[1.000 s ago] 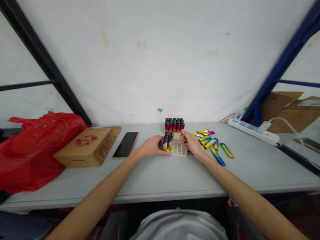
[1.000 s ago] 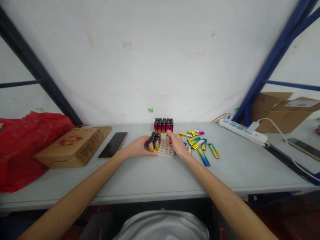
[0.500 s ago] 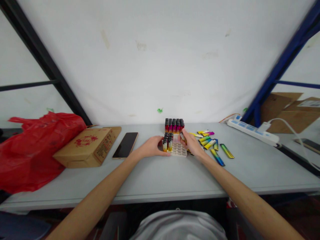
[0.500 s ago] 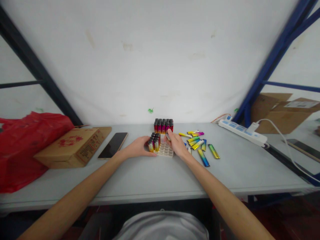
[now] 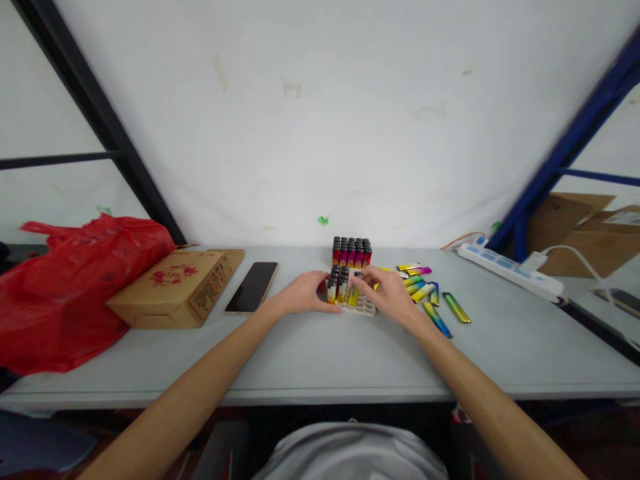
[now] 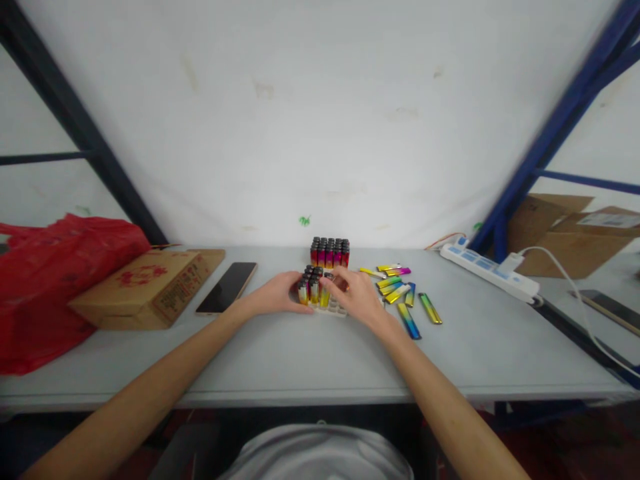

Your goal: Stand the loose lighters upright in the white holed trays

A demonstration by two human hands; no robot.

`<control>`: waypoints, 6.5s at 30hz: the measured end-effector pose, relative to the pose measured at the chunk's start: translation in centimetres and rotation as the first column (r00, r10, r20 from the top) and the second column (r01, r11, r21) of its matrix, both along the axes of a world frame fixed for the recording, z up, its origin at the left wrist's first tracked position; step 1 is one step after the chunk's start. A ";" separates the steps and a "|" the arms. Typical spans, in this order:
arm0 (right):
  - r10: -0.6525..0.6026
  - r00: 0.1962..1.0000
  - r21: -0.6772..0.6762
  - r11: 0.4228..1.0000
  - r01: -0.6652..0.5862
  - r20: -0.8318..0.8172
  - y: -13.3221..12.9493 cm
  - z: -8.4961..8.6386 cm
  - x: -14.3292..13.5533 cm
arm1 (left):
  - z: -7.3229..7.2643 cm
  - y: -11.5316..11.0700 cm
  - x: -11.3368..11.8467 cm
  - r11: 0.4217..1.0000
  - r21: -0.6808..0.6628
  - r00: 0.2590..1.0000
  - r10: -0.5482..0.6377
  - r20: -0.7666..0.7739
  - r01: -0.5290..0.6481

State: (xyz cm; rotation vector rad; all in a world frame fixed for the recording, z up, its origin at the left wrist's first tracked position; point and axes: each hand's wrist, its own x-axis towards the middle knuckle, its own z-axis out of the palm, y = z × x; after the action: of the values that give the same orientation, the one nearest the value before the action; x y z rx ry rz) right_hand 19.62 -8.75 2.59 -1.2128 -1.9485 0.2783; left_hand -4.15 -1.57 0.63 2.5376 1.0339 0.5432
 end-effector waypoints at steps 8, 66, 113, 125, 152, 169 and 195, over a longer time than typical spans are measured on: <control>0.129 0.989 -0.072 0.990 -0.124 0.069 0.4 -1.3 -0.6 | 0.3 0.3 -0.4 0.999 -0.031 0.999 -0.026 -0.044 0.024; -0.428 0.724 -0.105 0.820 0.563 0.541 -7.5 -2.8 14.0 | 1.1 -0.3 -0.5 0.999 -0.032 0.999 0.009 -0.049 -0.011; -0.171 0.947 -0.169 0.977 0.128 -0.271 2.8 -2.0 -1.0 | 1.1 -0.3 -0.6 0.997 -0.081 0.999 0.011 -0.037 -0.014; -0.130 0.971 -0.088 0.990 0.115 -0.201 2.3 -1.4 -1.0 | 1.1 -0.4 -0.6 0.996 -0.093 1.000 0.008 -0.028 -0.011; 0.080 0.952 -0.077 0.995 -0.060 0.295 2.6 -1.0 0.4 | 1.3 -0.5 -0.5 0.997 -0.077 0.999 -0.010 -0.052 0.006; -0.435 0.745 -0.062 0.843 0.535 0.506 4.8 -0.8 14.1 | 1.3 -0.5 -0.6 0.998 -0.064 0.997 0.019 -0.073 -0.024; -0.142 0.877 -0.178 0.953 0.247 0.459 -1.2 -0.5 17.2 | 1.2 -0.4 -0.5 0.998 -0.040 0.996 0.035 -0.081 -0.038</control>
State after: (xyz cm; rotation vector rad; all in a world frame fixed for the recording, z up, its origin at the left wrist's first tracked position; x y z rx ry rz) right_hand 36.82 -9.91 2.09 -1.7391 -2.1948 0.1309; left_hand -4.67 -1.97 1.79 2.5275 1.1098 0.4280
